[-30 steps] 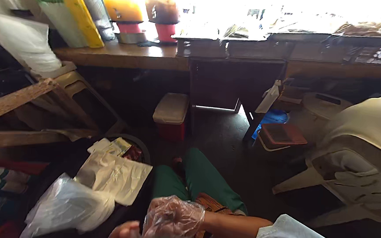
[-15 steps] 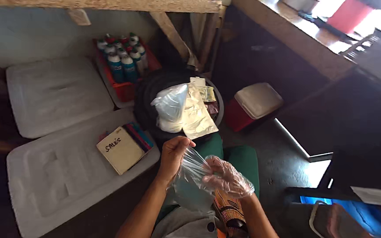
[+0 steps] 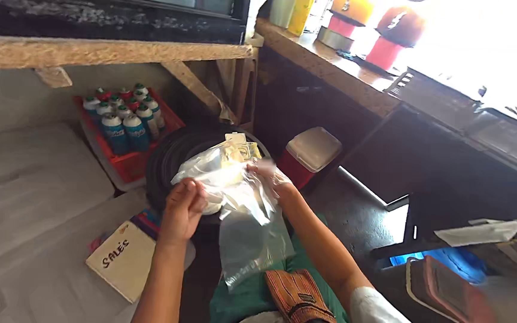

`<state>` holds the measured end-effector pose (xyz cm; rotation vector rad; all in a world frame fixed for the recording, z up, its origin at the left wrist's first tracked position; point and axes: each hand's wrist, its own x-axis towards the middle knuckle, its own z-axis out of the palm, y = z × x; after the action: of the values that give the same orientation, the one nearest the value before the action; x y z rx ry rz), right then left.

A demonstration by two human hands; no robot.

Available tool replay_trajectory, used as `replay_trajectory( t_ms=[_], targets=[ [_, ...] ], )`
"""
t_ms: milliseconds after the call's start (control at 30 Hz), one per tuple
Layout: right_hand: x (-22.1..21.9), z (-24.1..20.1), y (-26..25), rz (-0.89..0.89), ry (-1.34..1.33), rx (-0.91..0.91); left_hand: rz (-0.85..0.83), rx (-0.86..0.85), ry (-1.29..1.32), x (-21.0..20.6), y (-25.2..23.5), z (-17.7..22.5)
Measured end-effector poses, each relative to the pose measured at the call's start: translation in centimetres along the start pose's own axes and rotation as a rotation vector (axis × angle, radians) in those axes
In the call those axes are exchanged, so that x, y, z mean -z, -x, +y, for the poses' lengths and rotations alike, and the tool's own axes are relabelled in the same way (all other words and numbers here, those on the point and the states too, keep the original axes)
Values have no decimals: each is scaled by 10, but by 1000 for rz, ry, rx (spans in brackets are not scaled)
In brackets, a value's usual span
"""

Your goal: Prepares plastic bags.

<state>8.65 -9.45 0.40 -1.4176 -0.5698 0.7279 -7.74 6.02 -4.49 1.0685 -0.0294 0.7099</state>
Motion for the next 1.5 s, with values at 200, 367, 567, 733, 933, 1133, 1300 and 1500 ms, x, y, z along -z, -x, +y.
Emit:
replay_trajectory(
  t_ms=[200, 367, 567, 733, 933, 1133, 1300, 1500],
  targets=[
    [-34, -14, -92, 73, 231, 186, 341, -232, -634, 10, -56, -4],
    [-47, 64, -78, 8, 493, -69, 601, -37, -696, 38, -25, -59],
    [-53, 109, -72, 78, 479, -245, 531, 350, -996, 57, -3, -96],
    [-52, 119, -76, 178, 131, -290, 652, 382, -518, 73, 2, -101],
    [-39, 113, -56, 81, -170, -197, 462, 338, -675, 67, 18, -99],
    [-47, 134, -71, 111, 681, -72, 337, 487, -1229, 60, 8, -88],
    [-48, 135, -33, 109, 639, 50, 236, 456, -1293, 69, 18, -91],
    [24, 134, 78, 48, 514, 19, 259, 236, -1285, 70, 40, -97]
  ],
)
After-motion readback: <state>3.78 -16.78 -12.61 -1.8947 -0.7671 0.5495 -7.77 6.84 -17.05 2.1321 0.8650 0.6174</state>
